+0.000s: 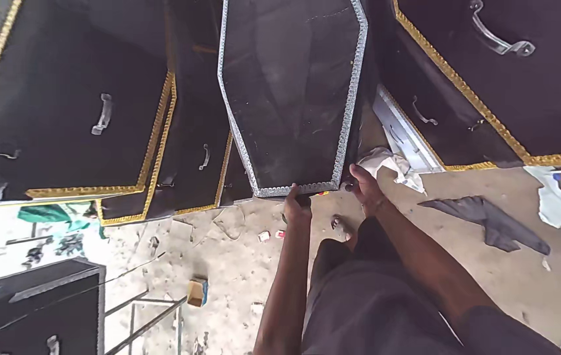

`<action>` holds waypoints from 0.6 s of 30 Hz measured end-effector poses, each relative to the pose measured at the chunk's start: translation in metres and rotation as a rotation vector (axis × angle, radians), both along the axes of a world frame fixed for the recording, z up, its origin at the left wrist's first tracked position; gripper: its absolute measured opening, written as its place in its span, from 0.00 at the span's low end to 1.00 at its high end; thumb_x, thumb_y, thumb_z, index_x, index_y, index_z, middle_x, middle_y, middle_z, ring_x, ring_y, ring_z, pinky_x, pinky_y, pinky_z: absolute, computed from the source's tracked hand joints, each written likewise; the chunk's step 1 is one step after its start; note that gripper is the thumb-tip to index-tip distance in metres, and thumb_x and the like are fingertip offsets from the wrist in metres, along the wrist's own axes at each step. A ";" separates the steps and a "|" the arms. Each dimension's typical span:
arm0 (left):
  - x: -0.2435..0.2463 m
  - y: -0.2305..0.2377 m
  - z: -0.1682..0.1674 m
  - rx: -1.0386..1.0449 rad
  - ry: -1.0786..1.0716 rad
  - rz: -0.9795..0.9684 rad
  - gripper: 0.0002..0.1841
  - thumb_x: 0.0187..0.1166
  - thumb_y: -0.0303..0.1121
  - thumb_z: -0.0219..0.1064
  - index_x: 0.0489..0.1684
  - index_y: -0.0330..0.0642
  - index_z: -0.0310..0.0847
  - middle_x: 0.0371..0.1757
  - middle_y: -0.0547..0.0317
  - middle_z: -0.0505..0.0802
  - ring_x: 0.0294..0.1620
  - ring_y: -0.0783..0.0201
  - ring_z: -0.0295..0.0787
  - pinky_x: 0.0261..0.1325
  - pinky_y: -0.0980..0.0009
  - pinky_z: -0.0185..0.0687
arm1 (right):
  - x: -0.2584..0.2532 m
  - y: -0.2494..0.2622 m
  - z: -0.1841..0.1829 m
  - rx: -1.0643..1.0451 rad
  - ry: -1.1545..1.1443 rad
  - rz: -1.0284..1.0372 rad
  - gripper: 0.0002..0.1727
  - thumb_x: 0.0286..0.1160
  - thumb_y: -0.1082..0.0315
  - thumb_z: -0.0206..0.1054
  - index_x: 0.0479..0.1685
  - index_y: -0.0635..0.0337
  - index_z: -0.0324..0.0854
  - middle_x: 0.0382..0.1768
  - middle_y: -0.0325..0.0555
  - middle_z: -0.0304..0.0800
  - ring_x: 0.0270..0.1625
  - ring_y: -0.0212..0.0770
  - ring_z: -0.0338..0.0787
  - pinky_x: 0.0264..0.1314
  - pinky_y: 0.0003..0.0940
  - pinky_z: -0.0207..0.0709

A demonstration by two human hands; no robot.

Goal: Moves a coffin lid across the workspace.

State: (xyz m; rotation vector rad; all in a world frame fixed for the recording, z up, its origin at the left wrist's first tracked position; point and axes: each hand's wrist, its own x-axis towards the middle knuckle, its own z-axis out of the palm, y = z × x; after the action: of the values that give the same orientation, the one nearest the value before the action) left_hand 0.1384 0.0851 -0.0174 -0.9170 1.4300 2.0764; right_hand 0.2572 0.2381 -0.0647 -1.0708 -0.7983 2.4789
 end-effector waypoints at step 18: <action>0.003 -0.002 -0.011 -0.041 0.008 -0.072 0.09 0.86 0.35 0.63 0.54 0.40 0.78 0.42 0.54 0.89 0.36 0.65 0.87 0.32 0.70 0.83 | 0.000 -0.056 -0.009 0.426 -0.509 0.120 0.23 0.93 0.55 0.53 0.57 0.68 0.83 0.38 0.52 0.84 0.35 0.41 0.82 0.40 0.40 0.78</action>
State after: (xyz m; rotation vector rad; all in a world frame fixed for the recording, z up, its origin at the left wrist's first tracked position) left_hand 0.1416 0.0835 -0.0280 -0.8610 1.4928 2.0075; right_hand 0.2567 0.1826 -0.0740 -1.5301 -1.4928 1.9895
